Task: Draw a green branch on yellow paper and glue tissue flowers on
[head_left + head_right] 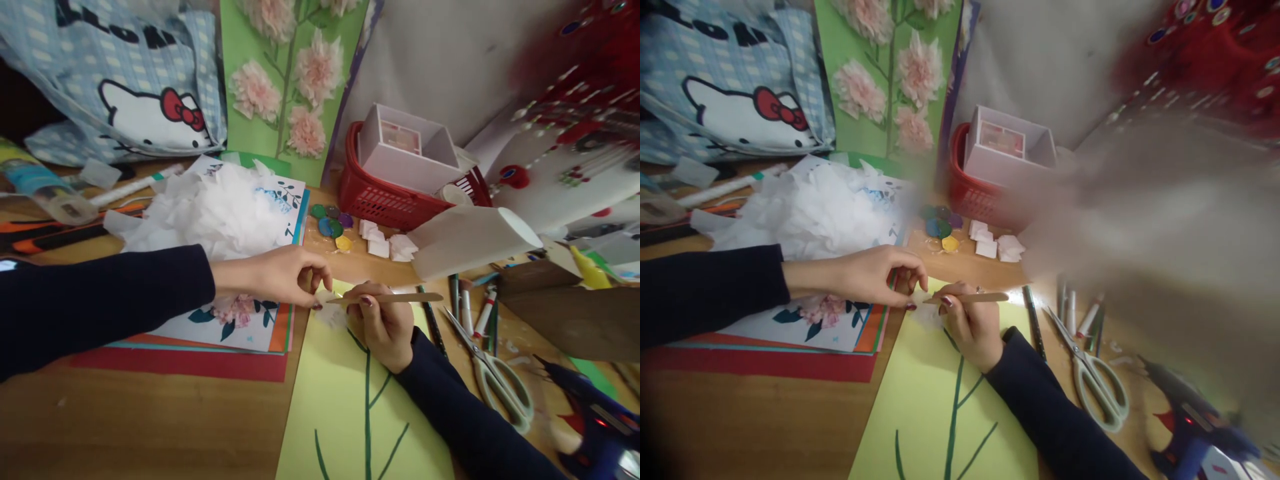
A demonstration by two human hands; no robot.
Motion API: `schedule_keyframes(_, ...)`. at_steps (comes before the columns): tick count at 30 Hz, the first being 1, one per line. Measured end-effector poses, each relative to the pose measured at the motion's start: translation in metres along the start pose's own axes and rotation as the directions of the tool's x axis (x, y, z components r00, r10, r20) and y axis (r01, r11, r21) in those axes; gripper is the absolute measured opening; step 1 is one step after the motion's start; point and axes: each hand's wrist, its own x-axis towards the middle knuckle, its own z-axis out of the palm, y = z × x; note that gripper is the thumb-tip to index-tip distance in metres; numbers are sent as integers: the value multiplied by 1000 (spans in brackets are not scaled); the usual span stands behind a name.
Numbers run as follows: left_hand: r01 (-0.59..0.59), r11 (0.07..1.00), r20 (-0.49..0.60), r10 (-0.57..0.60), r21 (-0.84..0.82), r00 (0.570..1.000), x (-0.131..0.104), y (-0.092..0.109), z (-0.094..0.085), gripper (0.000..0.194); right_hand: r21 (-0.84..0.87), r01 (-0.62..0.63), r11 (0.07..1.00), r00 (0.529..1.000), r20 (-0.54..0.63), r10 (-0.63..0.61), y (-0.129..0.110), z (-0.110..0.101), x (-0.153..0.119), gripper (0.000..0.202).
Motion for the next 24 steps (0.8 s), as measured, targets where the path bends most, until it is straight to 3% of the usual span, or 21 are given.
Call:
schedule_keyframes(4, -112, 977, -35, 120, 179, 992, 1, -3, 3, 62, -61, 37, 997, 999, 19, -36, -4, 0, 2, 34)
schedule_keyframes(6, -161, 954, -34, 175, 251, 984, 1, -6, 5, 71, -91, 77, 993, 997, 33, -74, -6, -1, 4, 33)
schedule_keyframes(15, -157, 932, 1, 165, 326, 986, 2, -8, 7, 71, -84, 241, 967, 968, 87, -234, 0, 0, 7, 25)
schedule_keyframes(24, -153, 920, 36, 150, 361, 988, 0, -4, 5, 70, -46, 227, 973, 970, 99, -222, -5, 2, 9, 28)
